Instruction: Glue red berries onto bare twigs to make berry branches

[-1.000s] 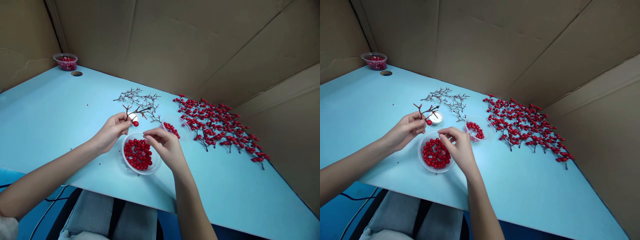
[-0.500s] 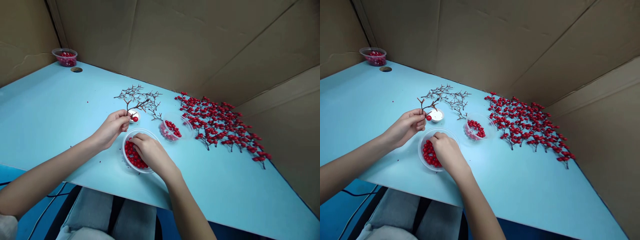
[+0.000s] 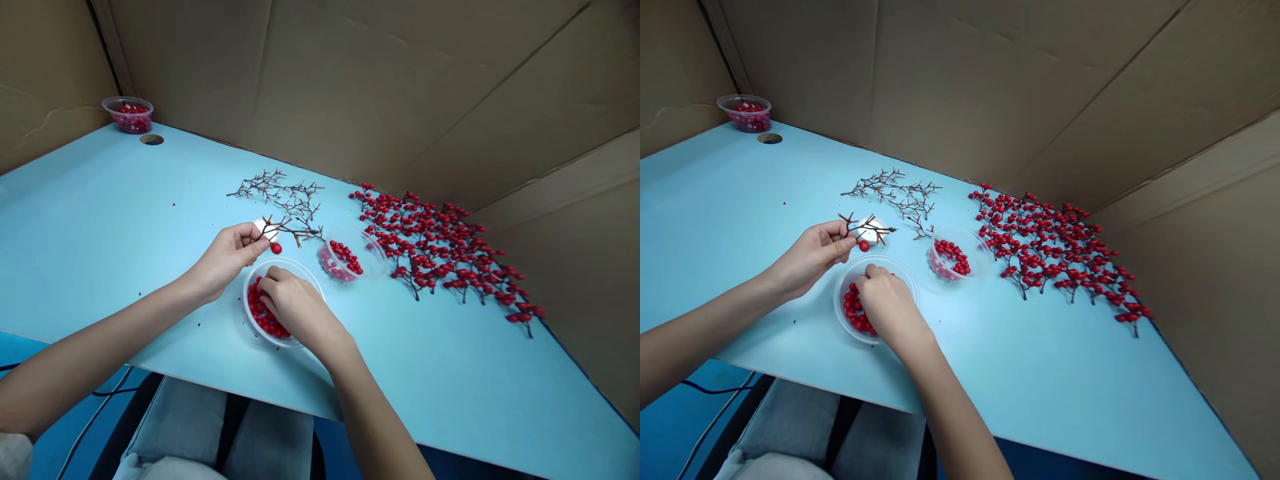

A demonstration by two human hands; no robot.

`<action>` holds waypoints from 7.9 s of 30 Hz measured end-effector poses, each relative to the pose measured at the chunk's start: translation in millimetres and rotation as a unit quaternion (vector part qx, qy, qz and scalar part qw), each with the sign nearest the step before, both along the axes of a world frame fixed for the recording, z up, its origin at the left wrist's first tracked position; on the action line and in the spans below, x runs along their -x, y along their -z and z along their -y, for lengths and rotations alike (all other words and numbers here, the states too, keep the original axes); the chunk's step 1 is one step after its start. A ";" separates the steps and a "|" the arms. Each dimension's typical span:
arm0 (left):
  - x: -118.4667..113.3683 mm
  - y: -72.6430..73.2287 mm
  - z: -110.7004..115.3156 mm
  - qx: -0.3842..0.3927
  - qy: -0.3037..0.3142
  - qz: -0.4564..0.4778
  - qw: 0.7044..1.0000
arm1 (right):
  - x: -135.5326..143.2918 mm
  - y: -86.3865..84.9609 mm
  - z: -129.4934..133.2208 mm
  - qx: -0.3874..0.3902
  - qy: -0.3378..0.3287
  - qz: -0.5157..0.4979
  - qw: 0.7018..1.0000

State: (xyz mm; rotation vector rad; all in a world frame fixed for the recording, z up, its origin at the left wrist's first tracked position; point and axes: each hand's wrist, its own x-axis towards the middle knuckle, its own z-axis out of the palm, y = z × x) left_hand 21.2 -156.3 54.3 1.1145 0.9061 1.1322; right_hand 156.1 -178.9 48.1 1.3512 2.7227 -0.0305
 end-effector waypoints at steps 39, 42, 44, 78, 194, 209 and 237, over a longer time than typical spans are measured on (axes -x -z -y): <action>-2.6 -0.7 2.8 -0.015 -0.084 0.009 0.996 | -3.4 -8.2 9.6 -0.334 0.001 -0.366 0.869; -4.0 -1.0 5.3 -0.012 -0.067 -0.009 0.998 | -4.4 -8.6 6.8 -0.419 0.001 -0.364 0.832; -4.5 -1.1 6.8 -0.013 -0.056 -0.017 0.998 | -3.7 -7.4 5.6 -0.436 0.007 -0.343 0.832; -6.3 3.3 9.0 -0.005 0.025 0.025 0.999 | -10.6 -3.2 6.4 -0.449 0.032 -0.279 0.848; 5.8 0.0 0.7 0.134 0.190 0.127 0.964 | -5.1 -1.7 5.0 -0.247 0.081 -0.510 0.820; 9.9 -3.9 1.0 0.112 0.197 0.127 0.966 | -5.2 2.5 5.5 -0.178 0.081 -0.568 0.799; 6.9 8.0 -0.7 0.033 0.189 0.099 0.976 | 0.5 9.8 12.2 -0.178 0.074 -0.628 0.754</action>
